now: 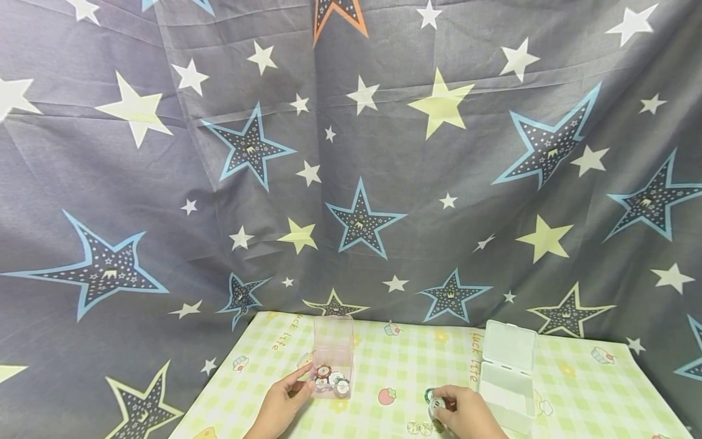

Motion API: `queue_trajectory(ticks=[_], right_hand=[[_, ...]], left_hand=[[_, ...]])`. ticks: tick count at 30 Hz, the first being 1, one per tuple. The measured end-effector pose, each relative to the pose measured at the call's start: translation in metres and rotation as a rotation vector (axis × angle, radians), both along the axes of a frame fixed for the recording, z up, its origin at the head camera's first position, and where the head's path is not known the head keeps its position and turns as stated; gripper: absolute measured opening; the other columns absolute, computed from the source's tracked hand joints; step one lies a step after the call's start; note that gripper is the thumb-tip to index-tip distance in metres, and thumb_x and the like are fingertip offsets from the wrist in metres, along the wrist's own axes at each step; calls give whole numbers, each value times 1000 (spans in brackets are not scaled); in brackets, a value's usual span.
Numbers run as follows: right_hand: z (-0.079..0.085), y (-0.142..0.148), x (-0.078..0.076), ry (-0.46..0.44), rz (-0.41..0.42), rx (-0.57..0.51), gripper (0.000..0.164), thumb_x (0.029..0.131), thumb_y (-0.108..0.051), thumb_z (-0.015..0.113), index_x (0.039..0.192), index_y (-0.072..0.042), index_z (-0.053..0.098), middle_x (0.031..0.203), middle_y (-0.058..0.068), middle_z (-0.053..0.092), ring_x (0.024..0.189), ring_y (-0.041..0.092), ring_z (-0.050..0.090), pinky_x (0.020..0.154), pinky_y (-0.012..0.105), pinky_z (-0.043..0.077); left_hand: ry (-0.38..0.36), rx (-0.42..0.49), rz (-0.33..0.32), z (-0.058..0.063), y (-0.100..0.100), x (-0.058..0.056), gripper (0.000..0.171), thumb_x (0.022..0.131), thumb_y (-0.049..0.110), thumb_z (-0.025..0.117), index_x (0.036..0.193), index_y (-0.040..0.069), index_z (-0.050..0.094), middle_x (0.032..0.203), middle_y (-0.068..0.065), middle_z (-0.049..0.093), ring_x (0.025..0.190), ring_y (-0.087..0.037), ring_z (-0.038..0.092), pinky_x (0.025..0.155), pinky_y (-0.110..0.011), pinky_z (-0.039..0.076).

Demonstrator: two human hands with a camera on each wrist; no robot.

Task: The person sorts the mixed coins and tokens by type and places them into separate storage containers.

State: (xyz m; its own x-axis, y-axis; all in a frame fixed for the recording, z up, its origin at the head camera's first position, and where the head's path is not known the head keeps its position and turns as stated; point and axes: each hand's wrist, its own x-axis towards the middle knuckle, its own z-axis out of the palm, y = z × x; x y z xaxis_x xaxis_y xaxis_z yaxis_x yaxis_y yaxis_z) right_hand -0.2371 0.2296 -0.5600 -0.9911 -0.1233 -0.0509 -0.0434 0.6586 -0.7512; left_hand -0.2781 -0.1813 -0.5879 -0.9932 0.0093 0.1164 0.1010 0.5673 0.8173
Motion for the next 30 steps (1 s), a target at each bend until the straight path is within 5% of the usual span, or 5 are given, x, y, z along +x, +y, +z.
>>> queue_trajectory(ticks=[9,24,30], right_hand=[[12,-24,-4,53,8,-147,36,95,-16,78,126,1,75,109,7,79,82,3,61,70,23,52],[30,-112,-22,70,67,-378,41,96,-13,75,133,3,71,105,7,74,74,18,68,65,30,61],[25,-143,-31,158,74,-340,37,92,-11,77,126,2,75,103,8,77,80,10,62,65,21,53]], left_hand=[[-15,-3,15,-1,0,-1,50,99,42,76,146,26,68,108,-2,83,101,-21,76,95,-60,57],[11,-9,8,-1,0,-2,50,99,41,76,145,26,68,108,-3,83,103,-24,77,96,-59,58],[2,-14,10,-1,0,-2,50,99,43,76,145,27,68,109,-2,83,103,-23,77,95,-58,58]])
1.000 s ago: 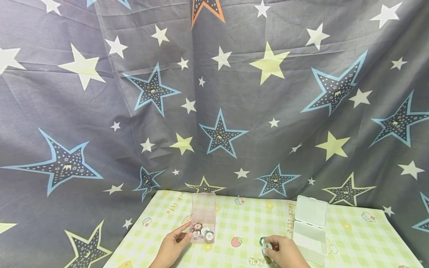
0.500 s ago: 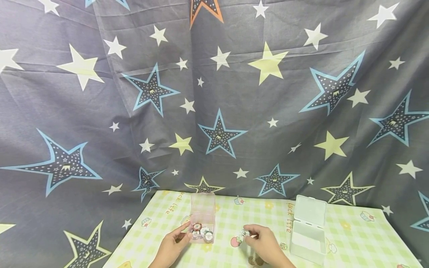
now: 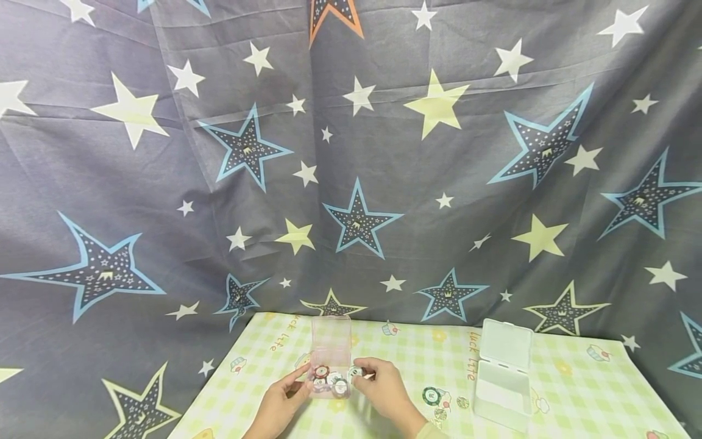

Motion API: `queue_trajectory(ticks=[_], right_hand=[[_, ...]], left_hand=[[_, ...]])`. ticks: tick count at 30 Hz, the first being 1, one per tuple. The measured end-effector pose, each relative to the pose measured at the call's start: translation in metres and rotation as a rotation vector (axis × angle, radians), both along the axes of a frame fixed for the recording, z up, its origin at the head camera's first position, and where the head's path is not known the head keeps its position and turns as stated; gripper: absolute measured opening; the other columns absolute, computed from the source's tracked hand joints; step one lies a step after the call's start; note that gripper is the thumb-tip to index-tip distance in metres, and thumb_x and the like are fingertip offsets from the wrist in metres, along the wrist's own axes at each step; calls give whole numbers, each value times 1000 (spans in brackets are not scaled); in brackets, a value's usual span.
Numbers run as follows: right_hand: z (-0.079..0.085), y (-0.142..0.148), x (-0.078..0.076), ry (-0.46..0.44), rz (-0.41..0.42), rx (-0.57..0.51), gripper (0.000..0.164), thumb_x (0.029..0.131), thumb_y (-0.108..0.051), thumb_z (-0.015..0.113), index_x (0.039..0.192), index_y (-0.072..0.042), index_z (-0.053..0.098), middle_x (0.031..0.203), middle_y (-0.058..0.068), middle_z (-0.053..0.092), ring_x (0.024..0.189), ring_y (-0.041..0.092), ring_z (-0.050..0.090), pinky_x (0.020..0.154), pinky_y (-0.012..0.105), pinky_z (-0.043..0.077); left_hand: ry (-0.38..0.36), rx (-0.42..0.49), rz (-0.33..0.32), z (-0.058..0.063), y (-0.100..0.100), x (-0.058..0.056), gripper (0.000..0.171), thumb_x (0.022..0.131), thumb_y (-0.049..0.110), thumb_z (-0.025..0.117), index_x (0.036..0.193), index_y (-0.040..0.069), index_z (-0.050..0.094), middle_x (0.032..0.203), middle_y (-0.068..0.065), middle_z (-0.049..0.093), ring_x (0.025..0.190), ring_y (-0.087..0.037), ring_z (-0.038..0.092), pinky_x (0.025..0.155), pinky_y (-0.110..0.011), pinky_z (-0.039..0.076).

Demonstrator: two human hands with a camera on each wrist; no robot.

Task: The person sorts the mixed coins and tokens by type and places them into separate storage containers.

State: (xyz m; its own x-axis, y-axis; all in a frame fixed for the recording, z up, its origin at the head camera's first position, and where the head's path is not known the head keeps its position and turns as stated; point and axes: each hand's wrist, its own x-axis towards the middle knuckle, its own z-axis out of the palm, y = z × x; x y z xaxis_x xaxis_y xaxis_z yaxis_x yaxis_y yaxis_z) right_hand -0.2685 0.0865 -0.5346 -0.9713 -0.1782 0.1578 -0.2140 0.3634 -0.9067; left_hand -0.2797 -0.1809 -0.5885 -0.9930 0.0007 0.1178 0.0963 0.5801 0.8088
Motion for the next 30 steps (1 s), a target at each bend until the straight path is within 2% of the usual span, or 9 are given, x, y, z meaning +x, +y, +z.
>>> queue_trajectory(ticks=[5,12,20,30], right_hand=[[-5,-17,-6,35,-9,31,36,90,-10,76,124,2,76,103,8,78,85,8,63,72,20,53],[-9,-30,-10,47,-20,53,35,89,-9,75,124,-1,77,104,8,78,84,9,66,72,20,55],[-11,-40,-14,10,-28,35,37,90,-7,74,127,1,75,101,5,75,79,9,64,64,21,55],[-14,-47,-16,-14,-23,60,35,94,-7,73,129,-1,73,109,11,78,88,14,68,69,21,58]], left_hand=[[0,-3,-1,1,0,0,50,99,42,76,146,26,68,108,-2,83,103,-22,77,95,-58,58],[-19,9,-8,3,2,1,51,99,42,76,147,26,67,109,-3,83,103,-24,77,96,-61,57],[-17,14,-19,4,1,1,51,99,42,75,147,27,66,108,-3,82,102,-24,77,95,-62,57],[-13,2,-2,0,0,0,51,98,44,76,146,26,68,107,-2,83,101,-22,77,96,-61,56]])
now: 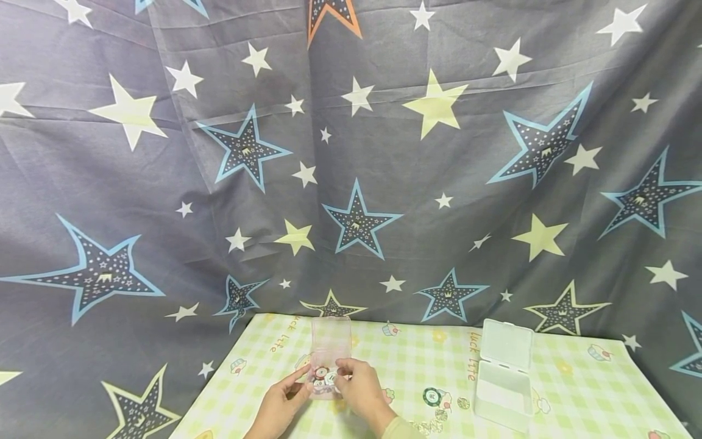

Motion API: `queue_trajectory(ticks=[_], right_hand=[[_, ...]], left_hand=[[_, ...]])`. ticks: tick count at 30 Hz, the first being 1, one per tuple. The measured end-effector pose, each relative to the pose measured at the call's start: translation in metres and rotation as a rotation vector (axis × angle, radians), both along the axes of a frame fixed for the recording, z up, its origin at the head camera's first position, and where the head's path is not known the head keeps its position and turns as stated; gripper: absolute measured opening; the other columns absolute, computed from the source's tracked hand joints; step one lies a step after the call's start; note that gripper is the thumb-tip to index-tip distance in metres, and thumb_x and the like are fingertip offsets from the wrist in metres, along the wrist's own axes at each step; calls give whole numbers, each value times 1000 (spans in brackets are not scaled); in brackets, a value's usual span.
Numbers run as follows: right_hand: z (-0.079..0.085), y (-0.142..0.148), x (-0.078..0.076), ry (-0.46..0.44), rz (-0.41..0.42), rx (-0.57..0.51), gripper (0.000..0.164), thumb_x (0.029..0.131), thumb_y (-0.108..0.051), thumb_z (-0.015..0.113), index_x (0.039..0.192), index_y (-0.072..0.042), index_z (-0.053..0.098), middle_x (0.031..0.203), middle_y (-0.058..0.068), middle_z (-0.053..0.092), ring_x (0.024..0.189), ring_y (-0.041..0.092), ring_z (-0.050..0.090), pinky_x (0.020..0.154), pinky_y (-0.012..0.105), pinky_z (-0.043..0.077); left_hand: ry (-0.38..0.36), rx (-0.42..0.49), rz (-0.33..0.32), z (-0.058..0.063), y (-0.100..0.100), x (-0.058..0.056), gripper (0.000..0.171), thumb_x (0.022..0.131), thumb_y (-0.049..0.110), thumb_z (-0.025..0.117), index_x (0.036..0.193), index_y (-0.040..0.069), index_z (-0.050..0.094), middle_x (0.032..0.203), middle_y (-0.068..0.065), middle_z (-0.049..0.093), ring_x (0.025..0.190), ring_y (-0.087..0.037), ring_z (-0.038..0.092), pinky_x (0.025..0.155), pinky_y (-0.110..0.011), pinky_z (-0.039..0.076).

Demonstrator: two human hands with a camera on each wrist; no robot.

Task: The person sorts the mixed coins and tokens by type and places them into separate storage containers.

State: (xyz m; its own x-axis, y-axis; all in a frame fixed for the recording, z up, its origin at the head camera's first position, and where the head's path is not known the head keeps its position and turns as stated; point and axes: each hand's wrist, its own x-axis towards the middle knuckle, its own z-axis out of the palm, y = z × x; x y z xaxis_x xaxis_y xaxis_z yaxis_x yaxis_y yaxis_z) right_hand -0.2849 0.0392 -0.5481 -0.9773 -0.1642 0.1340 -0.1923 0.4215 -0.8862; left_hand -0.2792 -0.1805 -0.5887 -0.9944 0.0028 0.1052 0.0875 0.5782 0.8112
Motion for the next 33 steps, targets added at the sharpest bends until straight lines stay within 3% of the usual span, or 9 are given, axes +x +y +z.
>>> queue_trajectory(ticks=[20,33], right_hand=[[4,10,11,49,32,-31,33,92,-8,75,124,-1,75,106,9,78,82,12,66,68,21,54],[4,50,20,84,-21,4,27,91,-7,77,118,-3,78,101,8,78,77,7,63,67,21,54]], left_hand=[[17,8,0,0,-1,0,50,98,42,77,144,25,69,105,-2,82,97,-19,76,94,-59,57],[21,4,-2,-1,-1,-1,49,98,41,77,144,24,69,104,-3,83,96,-20,76,94,-61,57]])
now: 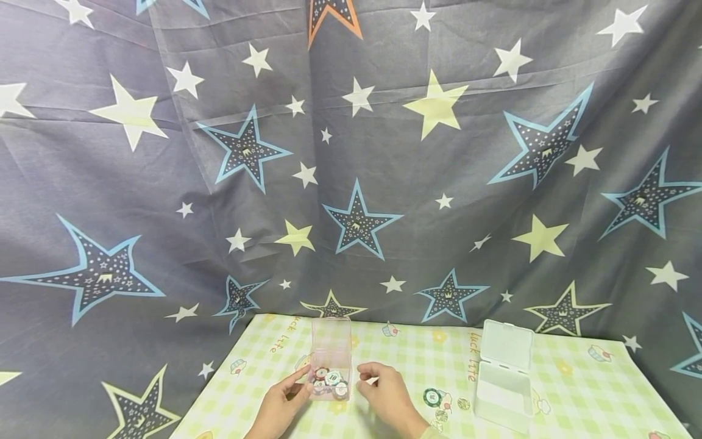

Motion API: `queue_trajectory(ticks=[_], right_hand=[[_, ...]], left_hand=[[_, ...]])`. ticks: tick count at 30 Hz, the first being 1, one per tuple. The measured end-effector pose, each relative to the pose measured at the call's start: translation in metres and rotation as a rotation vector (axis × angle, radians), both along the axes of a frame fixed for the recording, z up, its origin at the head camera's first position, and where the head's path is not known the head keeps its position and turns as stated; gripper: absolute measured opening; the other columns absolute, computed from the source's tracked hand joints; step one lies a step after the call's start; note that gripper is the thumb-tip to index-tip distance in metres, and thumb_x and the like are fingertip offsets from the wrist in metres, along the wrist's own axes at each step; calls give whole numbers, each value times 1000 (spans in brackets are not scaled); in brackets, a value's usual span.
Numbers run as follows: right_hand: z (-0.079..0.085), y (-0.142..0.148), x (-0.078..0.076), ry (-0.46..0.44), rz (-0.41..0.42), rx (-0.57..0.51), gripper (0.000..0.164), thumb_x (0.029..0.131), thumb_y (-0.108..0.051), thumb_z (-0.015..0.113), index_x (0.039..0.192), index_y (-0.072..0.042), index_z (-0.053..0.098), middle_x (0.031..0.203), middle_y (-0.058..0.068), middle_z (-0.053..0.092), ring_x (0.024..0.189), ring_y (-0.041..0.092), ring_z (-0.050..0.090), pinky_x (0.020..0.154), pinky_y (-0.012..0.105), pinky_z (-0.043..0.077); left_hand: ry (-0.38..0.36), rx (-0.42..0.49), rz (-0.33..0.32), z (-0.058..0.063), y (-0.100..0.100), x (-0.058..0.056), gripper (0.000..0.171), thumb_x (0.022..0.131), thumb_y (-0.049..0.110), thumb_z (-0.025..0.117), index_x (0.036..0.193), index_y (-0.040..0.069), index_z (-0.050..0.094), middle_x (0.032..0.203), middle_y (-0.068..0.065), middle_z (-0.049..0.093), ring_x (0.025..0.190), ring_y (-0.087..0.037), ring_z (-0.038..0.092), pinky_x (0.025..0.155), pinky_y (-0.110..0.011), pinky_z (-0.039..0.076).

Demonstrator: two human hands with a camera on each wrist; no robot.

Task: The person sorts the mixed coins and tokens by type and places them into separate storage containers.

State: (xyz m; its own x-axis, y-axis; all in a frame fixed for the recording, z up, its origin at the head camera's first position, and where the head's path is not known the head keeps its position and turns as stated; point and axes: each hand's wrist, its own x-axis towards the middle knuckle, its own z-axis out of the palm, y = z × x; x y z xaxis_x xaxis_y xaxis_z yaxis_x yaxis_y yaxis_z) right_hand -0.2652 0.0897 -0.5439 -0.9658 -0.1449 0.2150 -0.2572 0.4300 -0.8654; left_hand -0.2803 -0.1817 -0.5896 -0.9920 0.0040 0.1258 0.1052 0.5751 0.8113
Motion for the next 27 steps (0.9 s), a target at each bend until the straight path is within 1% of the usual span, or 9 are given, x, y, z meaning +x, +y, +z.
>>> queue_trajectory(ticks=[3,5,7,11,13,16,20,23,27], right_hand=[[0,15,2,-48,-11,-11,29,93,-7,76,121,-2,76,105,12,77,72,9,64,62,22,54],[0,26,3,-74,-25,10,31,94,-8,76,124,-1,75,107,12,77,71,9,64,59,22,52],[0,37,5,-82,-46,50,33,94,-9,76,126,-1,74,107,10,77,72,10,63,60,23,50],[-1,58,7,-47,-132,166,31,92,-11,80,122,-6,77,102,3,79,73,7,59,63,23,48],[-4,67,7,-40,-172,208,30,91,-10,81,121,-7,78,101,2,79,71,6,58,64,24,48],[-6,80,7,-67,-215,271,32,90,-12,83,121,-7,78,104,4,79,71,7,60,65,27,50],[-9,93,6,-96,-232,376,38,89,-14,84,125,-6,75,112,9,78,87,19,71,77,40,59],[-11,99,7,-79,-230,449,42,87,-14,86,126,-4,74,113,12,77,101,31,74,89,51,60],[-14,104,8,-71,-238,533,47,82,-15,88,125,-1,73,111,14,76,105,37,73,91,54,60]], left_hand=[[4,-4,-2,0,1,0,49,99,41,76,144,23,69,104,-3,83,96,-21,76,94,-61,57],[6,-6,-4,0,1,1,49,99,41,76,144,23,69,104,-3,83,96,-21,76,94,-62,57],[5,-5,-4,0,1,1,49,99,41,76,144,23,69,104,-4,83,97,-22,77,95,-62,57],[-4,-4,-2,0,1,1,49,99,42,76,144,24,69,104,-3,83,97,-23,77,95,-63,56],[-9,-5,0,1,1,1,49,99,42,76,145,25,69,105,-3,83,98,-23,77,96,-63,56],[-12,-10,-1,2,1,0,50,99,42,76,145,26,68,106,-3,83,100,-25,77,96,-63,56],[-10,-13,-4,4,1,1,50,99,42,76,146,25,68,107,-3,83,100,-25,77,96,-63,56],[-9,-10,3,5,2,3,50,99,40,76,145,24,68,105,-2,83,98,-23,77,96,-62,56],[-9,-5,8,7,3,4,50,98,40,77,145,24,68,105,-1,83,97,-20,76,95,-61,57]])
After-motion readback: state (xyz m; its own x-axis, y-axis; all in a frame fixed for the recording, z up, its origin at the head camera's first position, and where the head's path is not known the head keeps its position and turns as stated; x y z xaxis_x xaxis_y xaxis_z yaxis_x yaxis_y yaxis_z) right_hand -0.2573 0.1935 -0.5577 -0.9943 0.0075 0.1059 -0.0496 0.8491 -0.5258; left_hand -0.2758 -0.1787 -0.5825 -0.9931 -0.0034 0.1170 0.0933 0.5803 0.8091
